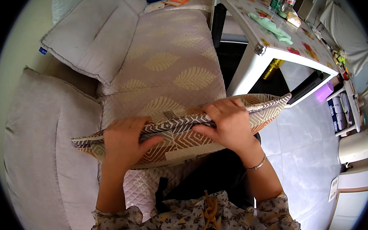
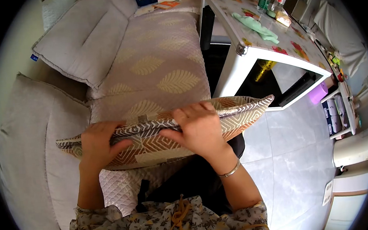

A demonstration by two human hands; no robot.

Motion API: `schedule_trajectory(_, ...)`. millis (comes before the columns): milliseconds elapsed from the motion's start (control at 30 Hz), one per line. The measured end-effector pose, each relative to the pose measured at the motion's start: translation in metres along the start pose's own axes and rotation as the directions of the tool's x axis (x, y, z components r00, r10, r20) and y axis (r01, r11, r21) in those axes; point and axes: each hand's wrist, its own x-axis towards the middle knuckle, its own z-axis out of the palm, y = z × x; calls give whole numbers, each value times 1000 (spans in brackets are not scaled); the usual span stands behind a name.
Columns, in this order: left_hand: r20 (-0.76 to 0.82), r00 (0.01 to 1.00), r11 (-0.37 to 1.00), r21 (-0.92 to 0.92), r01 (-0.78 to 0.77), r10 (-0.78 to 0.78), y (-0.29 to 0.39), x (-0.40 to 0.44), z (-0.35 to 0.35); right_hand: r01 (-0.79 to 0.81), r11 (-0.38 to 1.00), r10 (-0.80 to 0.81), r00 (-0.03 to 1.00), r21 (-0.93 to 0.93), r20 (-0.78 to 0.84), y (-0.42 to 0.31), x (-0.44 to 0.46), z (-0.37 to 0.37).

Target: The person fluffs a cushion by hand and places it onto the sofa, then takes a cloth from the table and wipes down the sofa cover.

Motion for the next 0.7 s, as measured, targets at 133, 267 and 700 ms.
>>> schedule_trajectory(133, -61, 998, 998, 50, 23, -20, -5, -4, 4, -22, 1000, 23, 997, 8, -70, 5, -2, 6)
schedule_trajectory(267, -21, 999, 992, 118, 47, -44, -11, -1, 11, -42, 999, 44, 993, 16, -111, 5, -4, 13)
schedule_trajectory(700, -288, 956, 996, 78, -32, 53, -22, -5, 6, 1, 999, 4, 989, 33, -145, 15, -3, 14)
